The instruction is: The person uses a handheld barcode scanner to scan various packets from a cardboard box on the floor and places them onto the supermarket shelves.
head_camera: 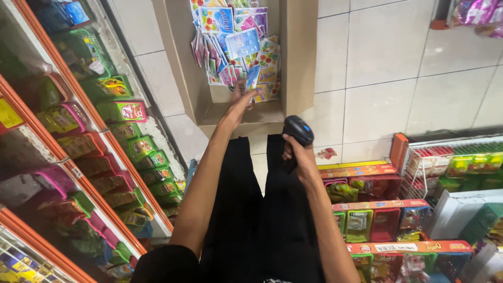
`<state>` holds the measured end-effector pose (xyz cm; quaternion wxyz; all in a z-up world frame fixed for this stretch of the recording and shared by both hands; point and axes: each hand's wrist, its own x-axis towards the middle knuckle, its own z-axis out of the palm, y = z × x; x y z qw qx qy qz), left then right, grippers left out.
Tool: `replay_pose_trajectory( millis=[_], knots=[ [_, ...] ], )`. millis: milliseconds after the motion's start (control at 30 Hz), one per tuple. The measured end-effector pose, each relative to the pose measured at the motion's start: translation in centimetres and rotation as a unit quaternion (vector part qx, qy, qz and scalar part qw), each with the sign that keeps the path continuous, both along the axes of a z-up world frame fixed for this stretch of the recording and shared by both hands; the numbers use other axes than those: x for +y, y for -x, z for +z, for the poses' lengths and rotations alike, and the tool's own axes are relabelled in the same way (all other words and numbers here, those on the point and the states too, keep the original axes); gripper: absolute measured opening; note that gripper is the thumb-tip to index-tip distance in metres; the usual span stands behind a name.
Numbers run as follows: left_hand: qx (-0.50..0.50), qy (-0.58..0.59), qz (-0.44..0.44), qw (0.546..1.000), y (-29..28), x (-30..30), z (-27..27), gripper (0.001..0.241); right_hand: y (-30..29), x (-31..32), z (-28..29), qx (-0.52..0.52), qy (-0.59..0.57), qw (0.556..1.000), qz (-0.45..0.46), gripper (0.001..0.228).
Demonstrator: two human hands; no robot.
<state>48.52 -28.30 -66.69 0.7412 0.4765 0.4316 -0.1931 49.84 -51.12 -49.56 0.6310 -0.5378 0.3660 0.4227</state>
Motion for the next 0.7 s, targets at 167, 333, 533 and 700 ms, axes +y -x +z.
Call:
replay_pose_trajectory(
  millis=[167,333,533,700],
  knots=[
    [0.022,0.06,0.05,0.997,2.7,-1.2,-1.6,0.054,-0.5,0.6,3.6,0.045,-0.047,0.997,0.043,0.022],
    [0.021,0.118,0.207,0.971,3.6,-1.3,-2.3,0.056,-0.1,-0.2,5.1,-0.009,-0.049,0.997,0.065,0.018],
    [-0.053,-0.025,0.141,0.988,0.6,-1.4,3.1,0.042,-1.6,-0.8,8.4,-0.065,-0.043,0.987,0.137,0.017],
    [-0.303,-0.153,0.113,0.934,-5.5,1.3,23.9,0.102,-3.0,0.4,15.3,-0.215,-0.03,0.933,0.287,0.029]
  ],
)
